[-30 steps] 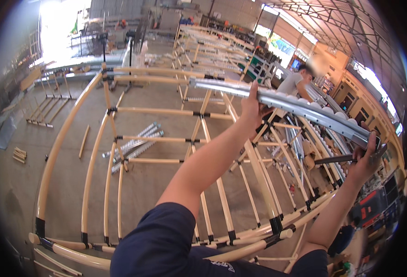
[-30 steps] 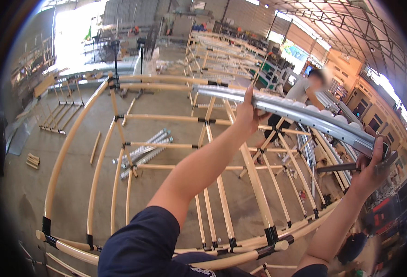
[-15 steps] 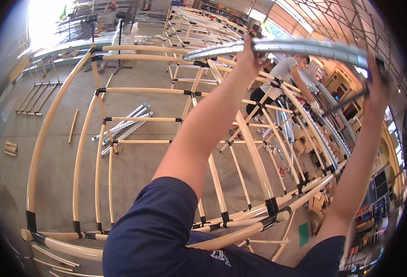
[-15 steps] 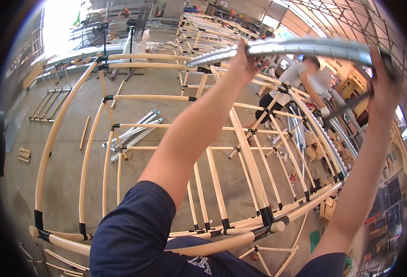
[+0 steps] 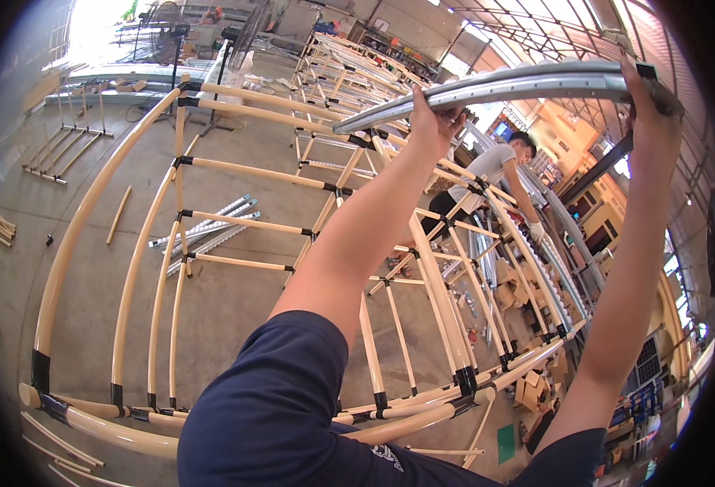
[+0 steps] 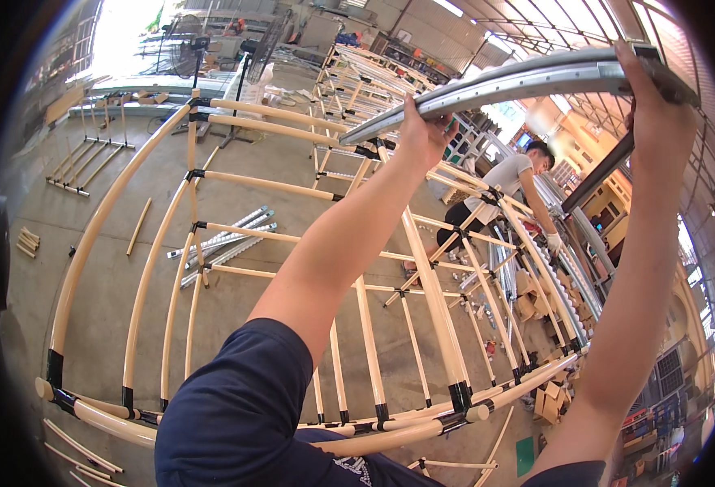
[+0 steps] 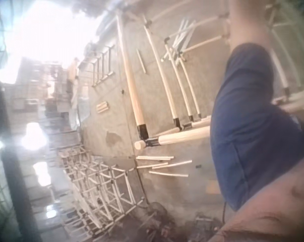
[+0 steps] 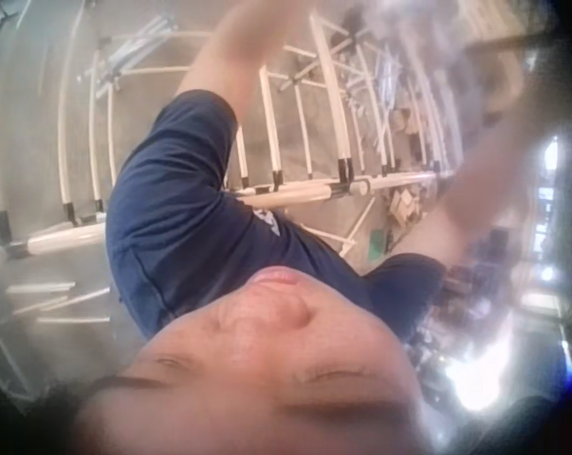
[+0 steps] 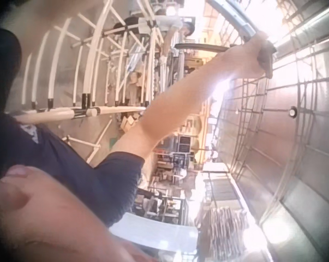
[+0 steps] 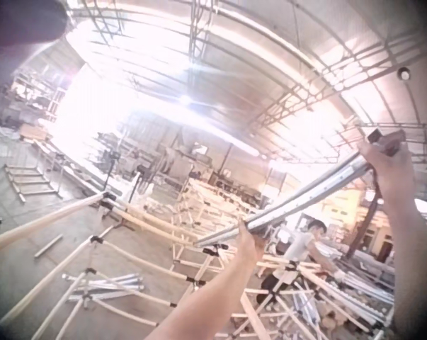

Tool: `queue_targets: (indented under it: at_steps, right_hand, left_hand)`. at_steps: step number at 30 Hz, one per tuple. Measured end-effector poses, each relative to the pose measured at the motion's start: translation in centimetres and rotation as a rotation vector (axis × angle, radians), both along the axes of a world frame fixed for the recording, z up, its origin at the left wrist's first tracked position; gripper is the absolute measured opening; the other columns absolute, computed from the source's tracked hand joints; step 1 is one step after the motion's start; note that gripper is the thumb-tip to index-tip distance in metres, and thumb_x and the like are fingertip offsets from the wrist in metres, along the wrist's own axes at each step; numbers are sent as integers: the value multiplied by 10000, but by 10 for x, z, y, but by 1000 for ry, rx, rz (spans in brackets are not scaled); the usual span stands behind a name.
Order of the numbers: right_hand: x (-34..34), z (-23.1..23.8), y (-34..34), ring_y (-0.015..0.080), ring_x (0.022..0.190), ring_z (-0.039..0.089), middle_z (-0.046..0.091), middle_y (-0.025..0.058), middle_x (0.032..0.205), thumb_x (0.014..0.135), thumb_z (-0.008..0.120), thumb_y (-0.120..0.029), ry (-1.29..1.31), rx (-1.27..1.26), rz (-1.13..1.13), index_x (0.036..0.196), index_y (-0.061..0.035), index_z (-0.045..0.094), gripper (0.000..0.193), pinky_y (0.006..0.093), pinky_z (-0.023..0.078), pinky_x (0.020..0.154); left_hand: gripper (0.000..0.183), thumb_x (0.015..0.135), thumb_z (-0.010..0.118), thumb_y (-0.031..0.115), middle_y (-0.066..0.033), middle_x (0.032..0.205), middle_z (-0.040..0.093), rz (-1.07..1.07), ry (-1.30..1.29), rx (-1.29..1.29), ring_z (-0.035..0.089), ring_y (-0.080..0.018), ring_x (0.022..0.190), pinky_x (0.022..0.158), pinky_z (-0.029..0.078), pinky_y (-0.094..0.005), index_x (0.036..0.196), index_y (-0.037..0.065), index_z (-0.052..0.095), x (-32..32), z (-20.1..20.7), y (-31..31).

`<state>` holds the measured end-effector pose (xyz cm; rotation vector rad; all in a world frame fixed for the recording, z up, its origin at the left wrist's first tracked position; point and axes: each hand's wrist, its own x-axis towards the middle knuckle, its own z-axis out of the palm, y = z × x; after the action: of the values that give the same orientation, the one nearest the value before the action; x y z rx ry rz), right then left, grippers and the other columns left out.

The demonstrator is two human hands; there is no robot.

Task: The person assembles a structural frame by connecting wooden tubes and metal rails using a hammer to secure plastic joints and components. They position the metal rail on top of the wooden frame and strike the joints with the hammer to lock them in place while others assist in holding the structure.

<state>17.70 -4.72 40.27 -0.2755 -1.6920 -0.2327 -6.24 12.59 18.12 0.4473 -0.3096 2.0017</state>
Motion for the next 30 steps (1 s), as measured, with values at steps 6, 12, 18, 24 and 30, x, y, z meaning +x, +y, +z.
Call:
queue_targets:
  at_steps: [6, 12, 18, 24, 30]
  right_hand:
    - [28, -50, -11, 57, 496, 459, 563, -3, 643, 834, 837, -350, 114, -33, -88, 849, -13, 727, 355, 246, 332, 463]
    - [68, -105, -2, 59, 513, 474, 566, 5, 700, 891, 775, -246, 238, -113, -125, 887, -16, 731, 233, 247, 331, 446]
    - [86, -157, 0, 54, 551, 499, 695, 65, 937, 920, 724, -200, 238, -37, -4, 1060, 3, 683, 250, 220, 339, 453]
    - [97, -202, -19, 54, 628, 559, 686, 121, 1171, 934, 616, -176, 337, -186, 0, 1189, 14, 553, 324, 185, 332, 415]
    - [102, -243, -33, 167, 891, 644, 613, 186, 1210, 907, 620, -195, 320, -163, 71, 1316, 11, 448, 489, 197, 484, 531]
  left_hand:
    - [534, 1020, 401, 643, -32, 841, 622, 45, -2, -47, 558, -174, 749, 816, 487, -442, 990, 147, 597, 12, -26, -1]
    - [479, 1024, 432, 604, -22, 805, 592, 22, 24, -84, 488, -162, 672, 773, 455, -405, 964, 143, 546, 47, -46, -3]
    - [465, 1030, 413, 581, -20, 1004, 664, 31, 88, -53, 596, -173, 919, 937, 441, -424, 1083, 146, 568, 51, -77, 10]
    - [510, 1033, 405, 558, -51, 1184, 684, -7, 75, -42, 642, -222, 1155, 1050, 461, -399, 1227, 116, 569, 73, -98, -7]
    - [489, 1001, 436, 558, -81, 1117, 655, -55, 15, -3, 633, -246, 1104, 1032, 460, -425, 1185, 121, 558, 68, -121, -12]
